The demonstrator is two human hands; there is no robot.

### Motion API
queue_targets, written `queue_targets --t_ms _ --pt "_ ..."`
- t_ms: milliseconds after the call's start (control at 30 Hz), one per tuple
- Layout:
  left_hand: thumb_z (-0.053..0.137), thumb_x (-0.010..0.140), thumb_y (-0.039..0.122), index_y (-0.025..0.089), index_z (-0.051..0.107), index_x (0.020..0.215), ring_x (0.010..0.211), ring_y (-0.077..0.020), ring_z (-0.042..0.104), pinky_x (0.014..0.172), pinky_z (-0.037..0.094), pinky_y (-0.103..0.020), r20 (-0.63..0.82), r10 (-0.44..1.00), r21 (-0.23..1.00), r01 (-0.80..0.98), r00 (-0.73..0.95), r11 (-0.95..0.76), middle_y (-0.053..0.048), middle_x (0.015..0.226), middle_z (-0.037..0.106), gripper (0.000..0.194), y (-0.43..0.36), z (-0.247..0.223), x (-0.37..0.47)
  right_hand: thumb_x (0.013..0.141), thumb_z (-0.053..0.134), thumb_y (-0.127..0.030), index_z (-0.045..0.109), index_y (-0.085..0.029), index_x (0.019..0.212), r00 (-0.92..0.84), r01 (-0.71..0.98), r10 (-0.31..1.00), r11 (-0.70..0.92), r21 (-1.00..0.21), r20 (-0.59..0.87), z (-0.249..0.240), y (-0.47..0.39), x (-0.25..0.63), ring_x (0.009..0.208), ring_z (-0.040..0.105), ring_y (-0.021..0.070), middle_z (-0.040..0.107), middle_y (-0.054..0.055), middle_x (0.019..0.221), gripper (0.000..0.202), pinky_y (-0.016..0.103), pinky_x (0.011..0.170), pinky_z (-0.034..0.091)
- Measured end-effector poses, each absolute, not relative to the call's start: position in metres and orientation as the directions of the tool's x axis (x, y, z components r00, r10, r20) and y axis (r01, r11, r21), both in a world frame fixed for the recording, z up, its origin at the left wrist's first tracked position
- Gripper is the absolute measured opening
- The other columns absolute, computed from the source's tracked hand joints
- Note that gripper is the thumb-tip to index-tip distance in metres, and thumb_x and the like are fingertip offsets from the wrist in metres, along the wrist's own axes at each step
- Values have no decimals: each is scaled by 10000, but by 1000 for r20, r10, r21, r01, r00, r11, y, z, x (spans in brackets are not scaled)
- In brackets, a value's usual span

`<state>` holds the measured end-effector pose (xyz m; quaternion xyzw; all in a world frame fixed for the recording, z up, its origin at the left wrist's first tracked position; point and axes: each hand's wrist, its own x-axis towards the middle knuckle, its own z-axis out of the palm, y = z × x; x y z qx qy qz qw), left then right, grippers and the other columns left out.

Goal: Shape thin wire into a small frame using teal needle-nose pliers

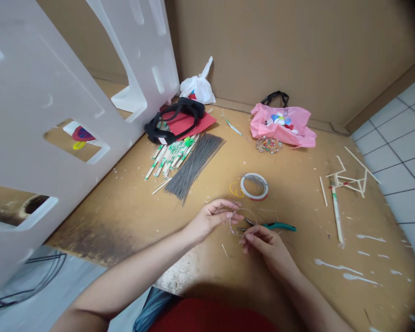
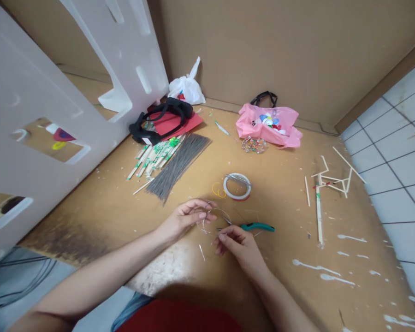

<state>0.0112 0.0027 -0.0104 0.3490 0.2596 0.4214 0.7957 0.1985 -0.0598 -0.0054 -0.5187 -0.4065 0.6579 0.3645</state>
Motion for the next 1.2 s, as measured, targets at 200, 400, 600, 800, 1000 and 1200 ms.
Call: queue_targets --t_ms 200,400,600,800,1000,1200 --pt "716 747 201 162 632 964 914 -186 676 761 511 -291 -123 843 816 -431 523 386 -81 1116 660 235 6 -10 10 761 665 -454 643 -186 750 -81 31 944 -320 -947 -321 0 -59 201 611 619 141 684 24 683 269 273 630 493" --pt "723 739 242 121 644 921 638 -84 597 645 476 -224 -138 855 900 -296 500 319 -2 708 652 233 14 -14 7 785 649 -435 654 -181 788 -45 80 956 -285 -955 -289 -1 -57 206 640 627 148 684 28 672 253 271 653 505" --pt "721 736 265 122 642 921 635 -89 589 643 478 -235 -172 866 901 -280 470 331 -7 711 648 246 16 -10 3 810 626 -431 635 -185 806 -61 28 951 -303 -953 -304 -6 -55 209 645 639 146 718 56 792 246 283 657 515" --pt "712 740 262 131 628 928 665 -110 607 612 481 -239 -207 835 871 -292 510 394 -14 733 645 243 13 -8 4 830 600 -444 554 -207 851 -86 -114 938 -344 -932 -336 -3 -57 204 597 646 140 720 58 872 242 281 587 513" --pt "706 746 243 133 615 947 693 -117 619 631 493 -247 -192 832 869 -303 521 391 -15 753 637 247 9 -8 7 846 590 -418 551 -223 913 -106 -227 931 -365 -903 -350 -9 -59 203 602 652 134 697 16 792 210 280 603 520" --pt "674 778 240 135 596 958 686 -108 610 653 494 -250 -172 824 869 -310 541 385 -10 747 625 222 8 -8 6 795 644 -414 607 -200 889 -95 -82 934 -353 -932 -346 -5 -59 204 551 608 121 637 -13 650 236 273 593 498"
